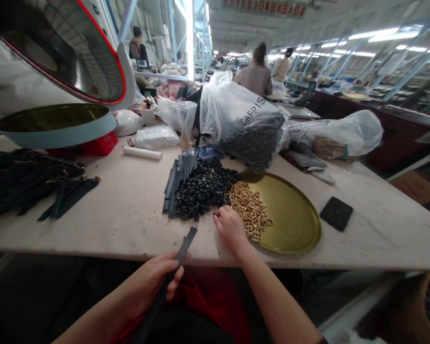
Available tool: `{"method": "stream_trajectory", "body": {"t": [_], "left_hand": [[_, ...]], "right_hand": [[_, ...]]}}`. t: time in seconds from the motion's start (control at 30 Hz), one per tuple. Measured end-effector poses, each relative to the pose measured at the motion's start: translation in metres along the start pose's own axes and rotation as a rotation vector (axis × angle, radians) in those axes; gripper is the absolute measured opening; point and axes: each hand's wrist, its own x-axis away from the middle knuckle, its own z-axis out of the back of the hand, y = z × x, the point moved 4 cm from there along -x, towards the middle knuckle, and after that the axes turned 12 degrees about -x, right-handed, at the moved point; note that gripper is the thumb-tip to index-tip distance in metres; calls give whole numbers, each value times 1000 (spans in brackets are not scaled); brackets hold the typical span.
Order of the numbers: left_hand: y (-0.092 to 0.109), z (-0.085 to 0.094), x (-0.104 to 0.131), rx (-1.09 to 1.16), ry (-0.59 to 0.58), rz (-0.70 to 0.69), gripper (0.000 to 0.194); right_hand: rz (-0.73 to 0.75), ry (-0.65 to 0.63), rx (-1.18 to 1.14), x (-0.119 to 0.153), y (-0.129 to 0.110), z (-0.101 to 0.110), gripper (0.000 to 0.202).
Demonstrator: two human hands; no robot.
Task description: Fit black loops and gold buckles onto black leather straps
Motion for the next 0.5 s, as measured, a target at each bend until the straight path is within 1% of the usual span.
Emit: {"method": "stream_trajectory", "body": {"t": [0.03, 0.07, 0.13, 0.2, 0.27, 0.3, 0.37, 0.43, 0.5], "left_hand": [[0, -1, -2, -16, -1, 1, 27], [1, -2, -5, -32, -4, 2, 26], [3, -3, -10, -64, -15, 7, 27], [5, -3, -14, -109, -13, 13, 30], [7, -1, -18, -190, 11, -6, 31], [8, 0, -19, -244, 28, -33, 28], [11, 2, -22, -348, 50, -107, 22], [11, 1, -24, -395, 45, -151, 29], [10, -1, -25, -360, 27, -133, 33]], "right_hand": [[-18, -11, -72, 6, 1, 0, 13], [-54, -11, -195, 13, 2, -1, 13], [-177, -3, -568, 26, 5, -7, 18], [-328, -27, -976, 37, 5, -17, 30], [-466, -72, -1256, 44, 1, -25, 34], [-533, -78, -1368, 46, -2, -28, 33], [-662, -32, -1561, 48, -6, -31, 30], [-777, 42, -1697, 49, -11, -33, 30], [-855, 94, -1764, 50, -15, -34, 31]]}}
